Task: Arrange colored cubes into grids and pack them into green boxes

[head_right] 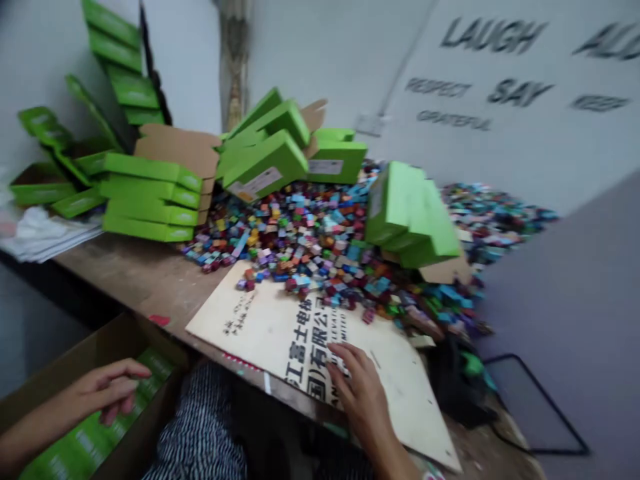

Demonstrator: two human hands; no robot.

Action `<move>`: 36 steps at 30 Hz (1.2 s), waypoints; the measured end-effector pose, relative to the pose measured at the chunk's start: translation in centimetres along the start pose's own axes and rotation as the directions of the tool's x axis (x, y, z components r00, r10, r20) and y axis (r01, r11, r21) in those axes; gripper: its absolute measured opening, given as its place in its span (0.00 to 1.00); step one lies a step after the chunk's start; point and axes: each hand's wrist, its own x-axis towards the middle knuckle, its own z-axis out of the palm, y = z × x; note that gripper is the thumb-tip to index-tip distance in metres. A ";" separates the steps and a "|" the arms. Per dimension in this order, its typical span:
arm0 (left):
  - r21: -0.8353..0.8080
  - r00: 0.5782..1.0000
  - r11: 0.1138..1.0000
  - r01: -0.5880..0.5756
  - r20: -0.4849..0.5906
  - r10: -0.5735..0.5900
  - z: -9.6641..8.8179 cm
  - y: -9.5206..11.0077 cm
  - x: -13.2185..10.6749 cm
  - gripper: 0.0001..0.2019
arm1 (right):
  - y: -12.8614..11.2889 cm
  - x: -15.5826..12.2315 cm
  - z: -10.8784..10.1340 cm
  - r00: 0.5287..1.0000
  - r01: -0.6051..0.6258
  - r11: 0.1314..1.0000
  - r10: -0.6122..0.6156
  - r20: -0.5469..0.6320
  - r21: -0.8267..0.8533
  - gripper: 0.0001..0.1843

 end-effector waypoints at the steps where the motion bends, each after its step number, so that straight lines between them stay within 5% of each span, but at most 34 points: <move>1: 0.002 0.996 0.997 -0.074 0.048 0.073 1.8 2.5 1.2 0.28 | 0.9 0.5 0.1 0.999 -0.026 1.000 0.026 -0.035 -0.009 0.18; 3: 0.010 0.976 0.977 -0.214 0.036 0.213 5.7 7.1 3.6 0.30 | 2.9 1.2 0.3 0.992 -0.080 0.997 0.080 -0.097 -0.003 0.19; 6: 0.061 0.914 0.922 -0.383 -0.119 0.387 11.6 12.0 7.3 0.31 | 5.8 2.4 0.1 0.977 -0.119 0.992 0.125 -0.173 0.045 0.20; 12: 0.185 0.818 0.821 -0.540 -0.112 0.564 18.6 16.4 13.4 0.29 | 9.9 8.2 -1.4 0.970 -0.095 0.995 0.099 -0.222 0.031 0.21; 18: 0.282 0.749 0.744 -0.605 -0.114 0.652 19.7 22.6 19.5 0.26 | 13.2 15.9 -2.9 0.935 -0.136 0.991 0.132 -0.328 0.009 0.26; 26: 0.373 0.792 0.758 -0.536 -0.089 0.604 21.8 27.1 27.6 0.31 | 14.0 22.6 -3.4 0.976 -0.205 0.978 0.207 -0.060 0.038 0.34; 31: 0.435 0.822 0.757 -0.487 -0.065 0.566 22.7 27.8 28.4 0.31 | 12.8 24.2 -2.8 0.975 -0.219 0.967 0.212 0.067 0.128 0.35; 36: 0.487 0.775 0.651 -0.583 0.092 0.625 22.6 27.1 26.2 0.28 | 11.0 22.0 -2.6 0.976 -0.185 0.973 0.167 0.139 0.134 0.31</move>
